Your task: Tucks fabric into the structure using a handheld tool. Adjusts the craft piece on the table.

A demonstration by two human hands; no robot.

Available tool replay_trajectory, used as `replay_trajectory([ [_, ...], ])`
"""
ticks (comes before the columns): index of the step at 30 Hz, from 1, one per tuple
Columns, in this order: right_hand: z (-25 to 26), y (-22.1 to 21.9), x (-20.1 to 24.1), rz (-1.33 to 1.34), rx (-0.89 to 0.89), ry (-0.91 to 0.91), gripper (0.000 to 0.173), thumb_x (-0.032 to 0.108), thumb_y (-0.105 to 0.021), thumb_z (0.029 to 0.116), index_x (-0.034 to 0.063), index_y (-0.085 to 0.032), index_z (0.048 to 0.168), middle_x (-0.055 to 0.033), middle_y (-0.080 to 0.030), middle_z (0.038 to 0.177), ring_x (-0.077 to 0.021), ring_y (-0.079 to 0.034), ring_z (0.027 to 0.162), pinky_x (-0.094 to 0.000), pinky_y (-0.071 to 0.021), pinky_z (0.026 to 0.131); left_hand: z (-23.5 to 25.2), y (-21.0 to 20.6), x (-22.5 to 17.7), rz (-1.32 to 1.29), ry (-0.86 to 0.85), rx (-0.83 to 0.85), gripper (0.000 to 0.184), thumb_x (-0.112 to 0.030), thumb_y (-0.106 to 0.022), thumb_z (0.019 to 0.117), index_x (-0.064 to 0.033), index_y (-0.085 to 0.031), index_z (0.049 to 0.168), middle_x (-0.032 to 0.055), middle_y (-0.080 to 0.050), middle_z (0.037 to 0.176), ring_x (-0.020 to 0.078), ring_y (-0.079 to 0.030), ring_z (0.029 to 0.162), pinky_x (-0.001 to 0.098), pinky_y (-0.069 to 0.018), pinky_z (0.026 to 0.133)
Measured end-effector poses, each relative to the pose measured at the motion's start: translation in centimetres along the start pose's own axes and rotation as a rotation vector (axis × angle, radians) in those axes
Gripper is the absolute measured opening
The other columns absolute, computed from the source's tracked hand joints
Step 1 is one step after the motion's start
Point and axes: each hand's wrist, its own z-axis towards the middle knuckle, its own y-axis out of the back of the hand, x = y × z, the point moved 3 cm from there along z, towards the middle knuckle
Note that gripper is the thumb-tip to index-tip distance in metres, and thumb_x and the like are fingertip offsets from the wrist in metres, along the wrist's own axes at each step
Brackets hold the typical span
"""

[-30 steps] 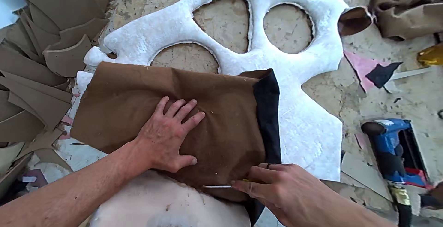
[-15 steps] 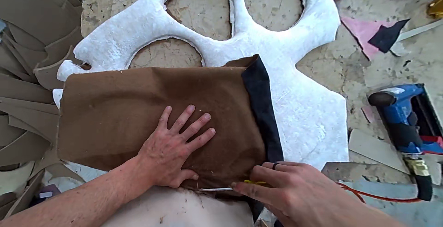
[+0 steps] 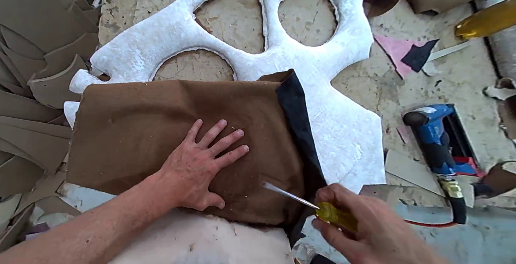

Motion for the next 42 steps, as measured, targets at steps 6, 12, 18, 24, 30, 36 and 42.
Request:
replay_trajectory([
  [6, -0.7, -4.8, 2.8, 0.160, -0.169, 0.126, 0.018, 0.025, -0.075, 0.0918, 0.0110, -0.072, 0.102, -0.0063, -0.072, 0.098, -0.0115, -0.067, 0.079, -0.0295, -0.0574, 0.064, 0.4, 0.2, -0.1, -0.004, -0.025, 0.013, 0.111, -0.087, -0.060, 0.0698, -0.0337, -0.031, 0.163, 0.0034, -0.015, 0.173, 0.0373, -0.008, 0.159, 0.0731, -0.0132, 0.120],
  [12, 2.4, -9.0, 1.2, -0.097, -0.161, 0.254, 0.021, 0.032, -0.069, 0.0876, 0.0219, -0.073, 0.106, 0.0023, -0.072, 0.094, -0.0145, -0.070, 0.071, -0.0393, -0.0569, 0.052, -1.6, 1.5, 2.7, -0.030, -0.051, 0.002, 0.106, -0.083, -0.058, 0.0746, -0.0290, -0.033, 0.162, 0.0033, -0.020, 0.172, 0.0298, -0.018, 0.158, 0.0598, -0.0229, 0.124],
  [18, 3.0, -8.5, 0.7, -0.064, 0.033, 0.419, 0.008, 0.018, -0.070, 0.0787, 0.0142, -0.071, 0.086, -0.0028, -0.071, 0.088, -0.0177, -0.070, 0.072, -0.0398, -0.0582, 0.057, -5.3, 1.2, 4.3, 0.055, 0.029, -0.027, 0.107, -0.086, -0.054, 0.0744, -0.0292, -0.032, 0.162, 0.0029, -0.022, 0.172, 0.0292, -0.018, 0.158, 0.0649, -0.0181, 0.123],
  [24, 5.3, -3.6, 2.4, -0.206, 0.115, 0.432, 0.053, 0.063, -0.052, 0.0955, 0.0148, -0.067, 0.110, -0.0031, -0.067, 0.092, -0.0177, -0.066, 0.072, -0.0398, -0.0548, 0.055, -7.4, 1.0, 4.7, 0.067, 0.156, -0.064, 0.113, -0.094, -0.046, 0.0726, -0.0264, -0.034, 0.162, 0.0041, -0.026, 0.170, 0.0309, -0.021, 0.157, 0.0691, -0.0128, 0.122],
  [30, 8.8, -2.1, 5.1, -0.448, 0.128, 0.852, 0.037, 0.032, -0.039, 0.1058, 0.0259, -0.067, 0.129, -0.0007, -0.060, 0.078, -0.0172, -0.060, 0.061, -0.0347, -0.0470, 0.048, -5.8, 0.0, 3.9, 0.037, 0.216, -0.180, 0.108, -0.094, -0.044, 0.0738, -0.0269, -0.042, 0.158, 0.0067, -0.038, 0.165, 0.0339, -0.032, 0.153, 0.0670, -0.0185, 0.122],
  [36, 10.9, -2.3, 5.8, -0.431, 0.223, 0.940, 0.036, 0.033, -0.041, 0.1055, 0.0270, -0.071, 0.125, 0.0009, -0.061, 0.076, -0.0150, -0.059, 0.059, -0.0325, -0.0462, 0.047, -5.6, -0.3, 3.9, 0.022, 0.220, -0.199, 0.104, -0.091, -0.046, 0.0749, -0.0281, -0.043, 0.157, 0.0055, -0.039, 0.165, 0.0333, -0.032, 0.153, 0.0659, -0.0178, 0.123],
  [42, 11.6, -2.5, 6.0, -0.438, 0.247, 0.967, 0.036, 0.032, -0.042, 0.1043, 0.0283, -0.071, 0.125, 0.0014, -0.061, 0.076, -0.0147, -0.059, 0.060, -0.0318, -0.0461, 0.047, -5.6, -0.1, 3.9, 0.012, 0.224, -0.178, 0.104, -0.090, -0.048, 0.0747, -0.0284, -0.043, 0.157, 0.0052, -0.037, 0.166, 0.0333, -0.031, 0.154, 0.0656, -0.0176, 0.123],
])
